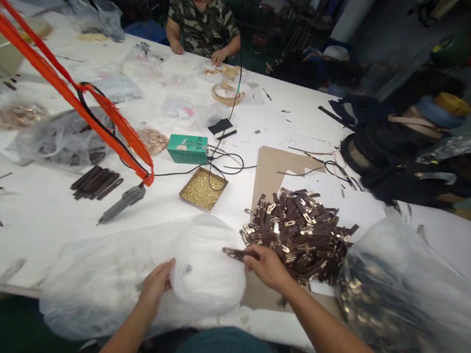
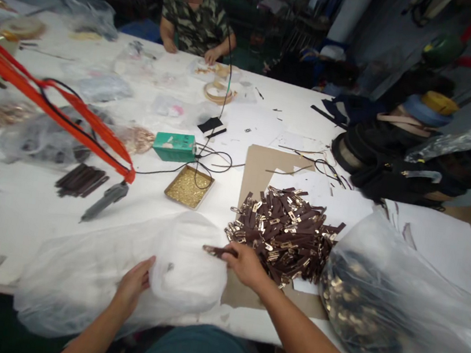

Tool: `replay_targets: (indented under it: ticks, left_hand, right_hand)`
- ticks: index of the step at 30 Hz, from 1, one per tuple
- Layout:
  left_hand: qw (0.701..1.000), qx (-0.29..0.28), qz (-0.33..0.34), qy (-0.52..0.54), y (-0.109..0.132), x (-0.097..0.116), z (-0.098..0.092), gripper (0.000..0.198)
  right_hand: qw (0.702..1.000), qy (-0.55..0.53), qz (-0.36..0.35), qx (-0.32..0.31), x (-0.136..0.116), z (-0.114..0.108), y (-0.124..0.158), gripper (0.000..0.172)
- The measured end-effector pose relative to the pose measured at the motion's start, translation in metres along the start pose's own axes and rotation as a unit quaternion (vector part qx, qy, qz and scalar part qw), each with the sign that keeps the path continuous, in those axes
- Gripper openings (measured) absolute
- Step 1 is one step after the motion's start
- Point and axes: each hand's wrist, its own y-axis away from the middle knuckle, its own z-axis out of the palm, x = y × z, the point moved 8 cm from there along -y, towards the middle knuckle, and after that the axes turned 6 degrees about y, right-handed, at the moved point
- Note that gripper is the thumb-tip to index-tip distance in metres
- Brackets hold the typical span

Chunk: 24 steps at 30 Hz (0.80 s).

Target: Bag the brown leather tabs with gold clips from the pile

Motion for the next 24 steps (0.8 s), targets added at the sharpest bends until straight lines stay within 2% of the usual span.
replay_targets:
  ticks: [2, 8, 10, 13, 15, 17, 19, 20, 22, 24]
  left_hand:
    - [1.000, 0.001, 0.002, 0.000, 0.001, 0.000, 0.001, 0.048]
    - [1.000, -0.007, 0.010, 0.004, 0.004, 0.000, 0.002, 0.037]
    - [1.000, -0.003, 0.013, 0.008, 0.005, -0.001, 0.001, 0.038]
    - [1.000, -0.002, 0.018, 0.011, 0.005, -0.001, 0.001, 0.042]
    - [1.000, -0.004, 0.020, 0.010, 0.005, 0.000, 0.001, 0.045]
    - [1.000, -0.007, 0.022, 0.008, 0.005, 0.001, 0.001, 0.047]
    - [1.000, -0.011, 0.023, 0.007, 0.005, 0.001, 0.002, 0.049]
    - [1.000, -0.014, 0.024, 0.007, 0.005, 0.001, 0.002, 0.051]
    - [1.000, -0.017, 0.025, 0.009, 0.005, 0.001, 0.002, 0.053]
    - [0.999, -0.016, 0.027, 0.012, 0.004, 0.000, 0.001, 0.056]
  right_hand:
    - [0.999, -0.017, -0.010, -0.042, -0.012, 0.022, -0.001, 0.022]
    - [0.998, -0.012, 0.059, -0.025, -0.003, 0.012, -0.018, 0.021]
    - [0.997, 0.015, 0.074, -0.014, 0.000, 0.019, -0.018, 0.024]
    - [0.996, 0.059, 0.010, -0.062, -0.010, 0.051, -0.016, 0.028]
    - [0.990, 0.113, -0.053, -0.072, -0.020, 0.060, -0.019, 0.031]
    - [0.975, 0.208, -0.076, -0.005, -0.023, 0.039, -0.028, 0.033]
    - [0.940, 0.328, -0.054, 0.076, -0.018, 0.000, -0.037, 0.034]
    - [0.917, 0.388, -0.034, 0.092, -0.012, -0.018, -0.041, 0.033]
    - [0.874, 0.481, 0.006, 0.072, 0.005, -0.044, -0.044, 0.032]
    - [0.848, 0.528, 0.025, 0.038, 0.022, -0.057, -0.043, 0.033]
